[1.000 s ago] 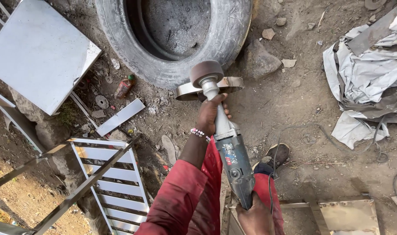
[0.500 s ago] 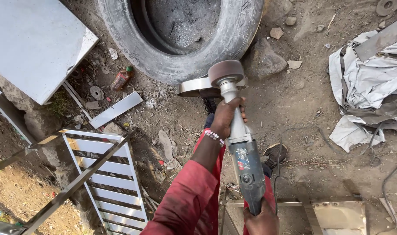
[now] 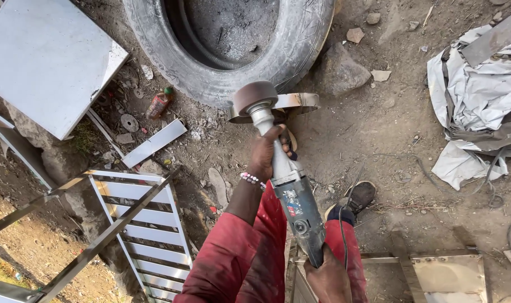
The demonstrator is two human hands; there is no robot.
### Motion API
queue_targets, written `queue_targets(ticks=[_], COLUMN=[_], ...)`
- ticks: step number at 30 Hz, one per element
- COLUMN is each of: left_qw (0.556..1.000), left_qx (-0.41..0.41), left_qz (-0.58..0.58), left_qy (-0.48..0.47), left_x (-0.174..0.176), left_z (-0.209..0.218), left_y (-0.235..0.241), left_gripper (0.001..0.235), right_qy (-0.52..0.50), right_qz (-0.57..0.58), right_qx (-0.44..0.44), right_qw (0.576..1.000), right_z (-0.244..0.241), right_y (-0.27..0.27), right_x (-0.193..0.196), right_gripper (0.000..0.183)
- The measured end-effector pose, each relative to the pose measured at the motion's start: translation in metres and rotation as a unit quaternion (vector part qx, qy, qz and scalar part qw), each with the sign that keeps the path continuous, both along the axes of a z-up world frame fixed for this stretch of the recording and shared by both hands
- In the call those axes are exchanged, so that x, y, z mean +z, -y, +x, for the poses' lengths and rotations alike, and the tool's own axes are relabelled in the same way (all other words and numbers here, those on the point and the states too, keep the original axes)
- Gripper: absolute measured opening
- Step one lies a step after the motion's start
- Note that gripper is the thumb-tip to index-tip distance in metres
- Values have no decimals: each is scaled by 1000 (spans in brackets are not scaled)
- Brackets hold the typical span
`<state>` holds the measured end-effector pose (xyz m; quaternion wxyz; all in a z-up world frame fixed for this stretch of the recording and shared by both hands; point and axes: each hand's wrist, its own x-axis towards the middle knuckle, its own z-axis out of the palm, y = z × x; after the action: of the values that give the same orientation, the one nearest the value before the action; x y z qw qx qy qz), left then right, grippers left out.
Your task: Polishing the edges of a circular metal component using a handheld power polisher in a workshop environment.
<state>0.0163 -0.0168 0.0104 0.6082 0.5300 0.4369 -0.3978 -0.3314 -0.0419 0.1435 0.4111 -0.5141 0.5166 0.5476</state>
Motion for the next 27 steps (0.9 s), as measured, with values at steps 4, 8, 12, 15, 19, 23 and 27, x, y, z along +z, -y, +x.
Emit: queue_targets(ticks=[4, 8, 12, 15, 19, 23, 27], left_qw=[998, 995, 989, 987, 991, 989, 989], left_qx=[-53, -95, -127, -143, -126, -132, -135], left_qz=[-23, -14, 0, 14, 9, 8, 8], left_qy=[-4, -42, -72, -67, -50, -58, -58], left_x=[-29, -62, -98, -89, -79, -85, -93], left_z=[-28, -55, -74, -65, -61, -62, -70], left_y=[35, 77, 108, 113, 101, 105, 102], left_gripper=[33, 34, 18, 16, 19, 18, 17], right_qy=[-23, -61, -88, -75, -66, -53, -73], right_qz=[-10, -17, -20, -16, -22, -34, -36], right_qx=[-31, -91, -190, -203, -178, -217, -178], right_qw=[999, 994, 978, 976, 982, 974, 981], right_z=[-7, -15, -31, -24, -17, -30, -32], right_y=[12, 29, 44, 50, 44, 32, 38], right_x=[2, -8, -33, -32, -27, -43, -45], right_gripper=[69, 62, 59, 55, 53, 48, 47])
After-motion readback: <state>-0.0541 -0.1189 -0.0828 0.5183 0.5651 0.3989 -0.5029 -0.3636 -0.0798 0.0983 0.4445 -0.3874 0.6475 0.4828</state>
